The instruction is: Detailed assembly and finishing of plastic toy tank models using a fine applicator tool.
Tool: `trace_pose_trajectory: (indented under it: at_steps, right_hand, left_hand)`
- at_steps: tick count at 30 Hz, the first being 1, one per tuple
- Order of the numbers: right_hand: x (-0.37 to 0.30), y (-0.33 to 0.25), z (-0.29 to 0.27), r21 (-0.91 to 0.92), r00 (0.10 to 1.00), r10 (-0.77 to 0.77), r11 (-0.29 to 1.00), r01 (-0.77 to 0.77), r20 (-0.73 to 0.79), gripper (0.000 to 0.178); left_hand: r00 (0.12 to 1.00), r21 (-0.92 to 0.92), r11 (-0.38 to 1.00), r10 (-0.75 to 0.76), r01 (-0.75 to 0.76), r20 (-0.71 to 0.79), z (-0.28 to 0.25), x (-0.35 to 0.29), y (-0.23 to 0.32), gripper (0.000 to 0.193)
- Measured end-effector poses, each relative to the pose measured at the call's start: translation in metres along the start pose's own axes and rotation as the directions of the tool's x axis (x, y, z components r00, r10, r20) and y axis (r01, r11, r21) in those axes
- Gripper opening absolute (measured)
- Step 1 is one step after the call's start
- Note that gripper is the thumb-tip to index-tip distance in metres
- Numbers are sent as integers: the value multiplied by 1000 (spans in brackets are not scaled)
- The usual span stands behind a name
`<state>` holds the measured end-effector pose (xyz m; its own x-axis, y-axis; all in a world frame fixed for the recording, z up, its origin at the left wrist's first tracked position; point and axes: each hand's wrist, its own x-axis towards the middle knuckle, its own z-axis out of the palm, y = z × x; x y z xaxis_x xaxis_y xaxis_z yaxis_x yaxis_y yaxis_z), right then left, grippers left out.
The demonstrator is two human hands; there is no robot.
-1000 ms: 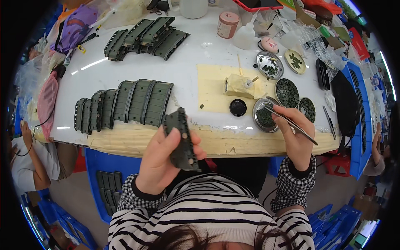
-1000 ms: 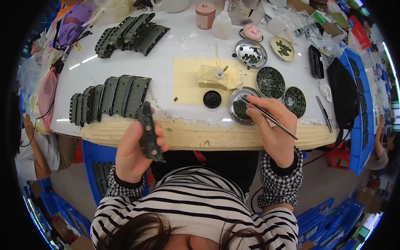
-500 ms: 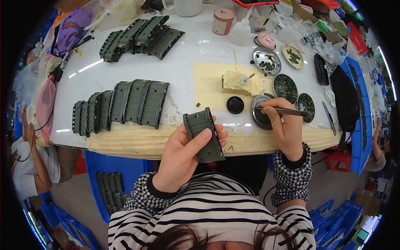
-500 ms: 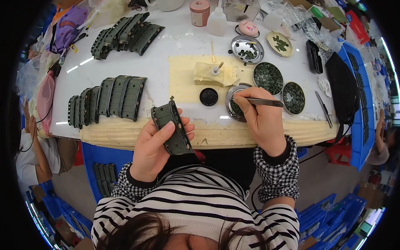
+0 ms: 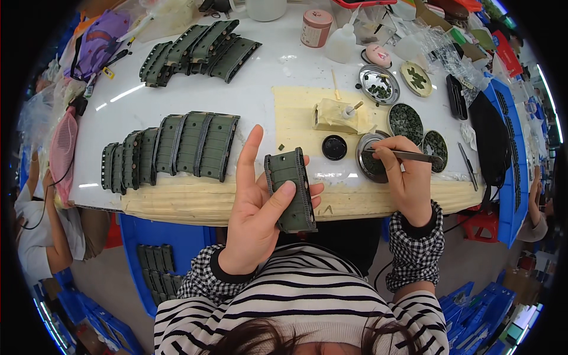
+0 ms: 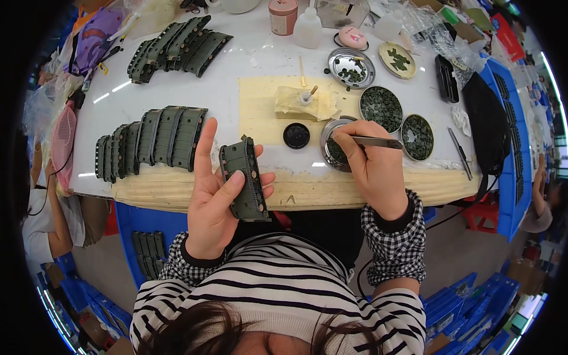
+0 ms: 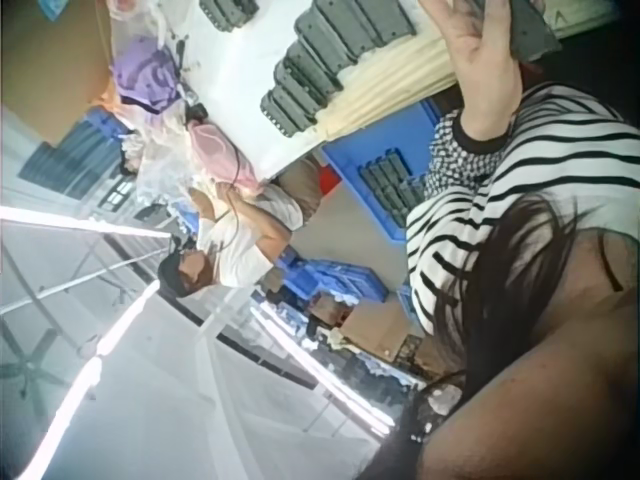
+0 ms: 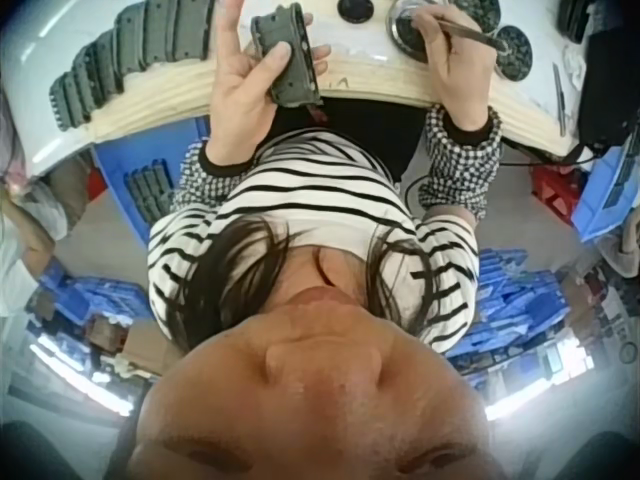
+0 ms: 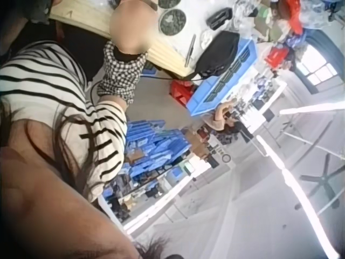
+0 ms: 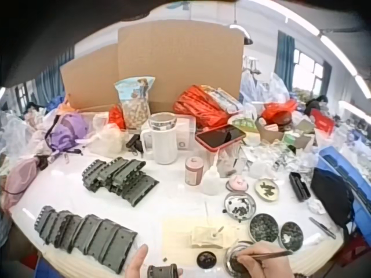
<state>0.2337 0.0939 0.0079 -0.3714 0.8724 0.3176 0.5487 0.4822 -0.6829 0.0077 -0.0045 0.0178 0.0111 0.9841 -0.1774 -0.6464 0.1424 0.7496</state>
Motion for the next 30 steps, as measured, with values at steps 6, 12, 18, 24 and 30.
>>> trace_pose_trajectory:
  at_steps: [6,12,18,24,30]
  right_hand:
    - [0,-2,2,68,999,33,997,-30,-43,11]
    - [2,-4,1,23,1000,-1,1000,1,-12,12]
    - [0,-4,2,113,999,8,994,-2,-48,10]
    - [3,-46,-8,243,961,-275,933,266,5,11]
    - [9,-62,-1,145,881,-464,882,449,95,28]
  left_hand:
    - [1000,47,999,-19,18,10,-6,-1,-6,31]
    - [997,-40,997,-70,71,24,-7,0,-7,16]
    - [997,95,993,-67,63,33,-7,2,-9,20]
    - [987,156,981,-132,117,90,-2,11,-11,24]
    - [981,233,970,-113,75,157,-1,21,-15,28]
